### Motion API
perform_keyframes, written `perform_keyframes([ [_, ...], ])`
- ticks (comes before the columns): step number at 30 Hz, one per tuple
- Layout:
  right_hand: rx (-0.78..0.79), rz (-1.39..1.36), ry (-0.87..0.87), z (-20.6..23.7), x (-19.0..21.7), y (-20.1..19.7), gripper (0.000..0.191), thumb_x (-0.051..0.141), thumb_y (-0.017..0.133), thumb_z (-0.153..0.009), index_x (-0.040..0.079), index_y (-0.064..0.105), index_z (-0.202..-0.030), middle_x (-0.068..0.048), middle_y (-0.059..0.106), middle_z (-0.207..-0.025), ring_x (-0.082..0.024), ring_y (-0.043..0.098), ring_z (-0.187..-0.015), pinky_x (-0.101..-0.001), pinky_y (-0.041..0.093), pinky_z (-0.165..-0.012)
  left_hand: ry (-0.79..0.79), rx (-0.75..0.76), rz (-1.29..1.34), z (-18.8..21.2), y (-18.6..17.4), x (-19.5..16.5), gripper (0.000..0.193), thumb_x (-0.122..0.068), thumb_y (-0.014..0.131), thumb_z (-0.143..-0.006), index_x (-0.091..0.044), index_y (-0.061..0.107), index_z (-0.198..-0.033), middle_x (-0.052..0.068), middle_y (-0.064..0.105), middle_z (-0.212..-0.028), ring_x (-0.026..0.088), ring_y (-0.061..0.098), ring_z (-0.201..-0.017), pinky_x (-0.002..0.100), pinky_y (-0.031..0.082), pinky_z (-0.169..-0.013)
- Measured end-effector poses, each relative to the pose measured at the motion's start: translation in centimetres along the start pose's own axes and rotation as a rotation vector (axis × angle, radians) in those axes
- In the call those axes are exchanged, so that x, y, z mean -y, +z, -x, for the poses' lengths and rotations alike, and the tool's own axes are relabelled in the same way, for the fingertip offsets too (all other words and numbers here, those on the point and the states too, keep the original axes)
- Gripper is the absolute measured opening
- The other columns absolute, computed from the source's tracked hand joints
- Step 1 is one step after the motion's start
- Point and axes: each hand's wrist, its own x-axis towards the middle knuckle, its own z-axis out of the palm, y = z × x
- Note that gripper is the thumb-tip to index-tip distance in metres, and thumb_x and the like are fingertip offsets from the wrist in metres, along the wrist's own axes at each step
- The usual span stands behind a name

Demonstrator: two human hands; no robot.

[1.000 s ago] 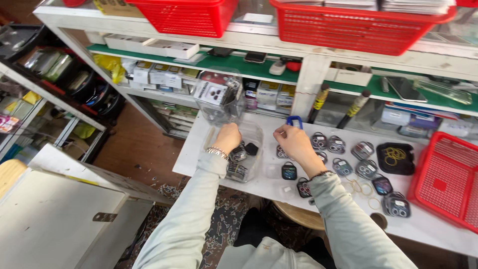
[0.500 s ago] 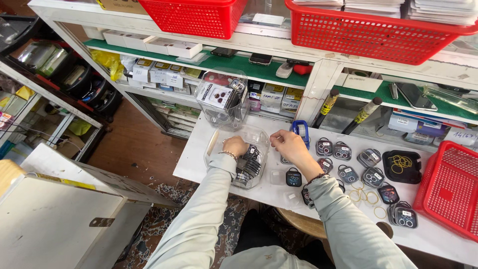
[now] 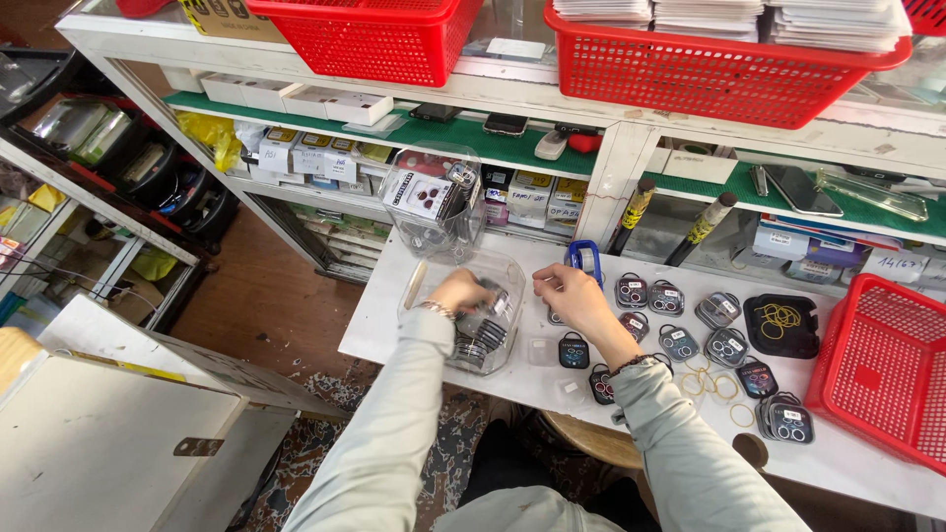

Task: The person picks small round keychain devices one at a time from a clear bin on the counter, handles each with both hands, and attaches a split ring to it, placing the finished items in rows on the counter. They occasionally set items into a black pouch and rearrange the finished pieces.

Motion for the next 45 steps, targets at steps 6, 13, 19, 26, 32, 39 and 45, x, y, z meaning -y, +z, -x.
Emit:
perform_keyframes([
  [6,0.146,-0.444,-0.172,2.7,2.7,-1.6,0.048,0.013,0.063,-0.096,0.009,0.054,-0.142,-0.004,0.067,-0.129,-0.014,0.069,-0.102,-0.0299,0.06,-0.088,0.313,-0.005,0.522,4.0,-1.5,0.0,0.052,-0.013,0.082,-0.078,0.009,0.062,-0.121,0.014,0.076,-0.101,0.017,0.075,-0.085,0.027,0.058,-0.074],
  [13,0.103,-0.8,-0.225,6.6,3.9,-4.3,0.052,0.005,0.059,-0.101,0.003,0.05,-0.152,-0.012,0.069,-0.122,-0.015,0.067,-0.107,-0.0333,0.056,-0.098,0.644,-0.072,0.735,8.9,3.6,-3.1,0.041,-0.008,0.084,-0.082,0.006,0.062,-0.114,0.011,0.073,-0.104,0.013,0.07,-0.095,0.025,0.06,-0.081],
  [19,0.09,-0.875,-0.219,8.4,4.2,-6.2,0.051,0.007,0.057,-0.101,0.004,0.049,-0.152,-0.008,0.067,-0.127,-0.015,0.064,-0.111,-0.0344,0.054,-0.1,0.729,-0.157,0.678,12.5,4.8,-5.7,0.042,-0.01,0.085,-0.08,0.005,0.059,-0.11,0.011,0.073,-0.102,0.011,0.072,-0.093,0.026,0.064,-0.079],
  [26,0.158,-0.981,-0.206,9.2,4.4,-6.6,0.053,0.011,0.052,-0.104,0.006,0.043,-0.156,-0.008,0.058,-0.142,-0.015,0.058,-0.123,-0.0356,0.05,-0.106,0.691,-0.263,0.605,15.5,5.1,-7.5,0.048,-0.019,0.089,-0.076,0.005,0.059,-0.105,0.012,0.075,-0.096,0.013,0.077,-0.08,0.025,0.065,-0.069],
  [32,0.213,-1.016,-0.204,9.1,4.2,-6.4,0.054,0.012,0.048,-0.105,0.005,0.038,-0.158,-0.008,0.056,-0.145,-0.016,0.057,-0.128,-0.0371,0.048,-0.109,0.678,-0.38,0.518,16.4,5.4,-8.6,0.046,-0.024,0.09,-0.074,0.003,0.06,-0.097,0.011,0.078,-0.086,0.011,0.077,-0.075,0.024,0.064,-0.066],
  [39,0.202,-1.046,-0.152,9.0,4.9,-6.7,0.055,0.018,0.048,-0.105,0.005,0.039,-0.158,-0.01,0.058,-0.144,-0.017,0.058,-0.128,-0.0362,0.049,-0.108,0.688,-0.46,0.395,16.1,5.7,-8.9,0.047,-0.025,0.092,-0.074,0.0,0.061,-0.099,0.012,0.077,-0.09,0.013,0.077,-0.077,0.025,0.063,-0.067],
  [45,0.079,-0.694,-0.234,9.1,5.6,-7.0,0.064,0.013,0.068,-0.095,0.006,0.043,-0.153,-0.011,0.062,-0.129,-0.014,0.061,-0.112,-0.0304,0.053,-0.091,0.811,-0.42,0.305,15.0,6.8,-8.2,0.057,-0.018,0.089,-0.075,-0.001,0.057,-0.119,0.013,0.068,-0.122,0.016,0.069,-0.107,0.029,0.061,-0.086],
])
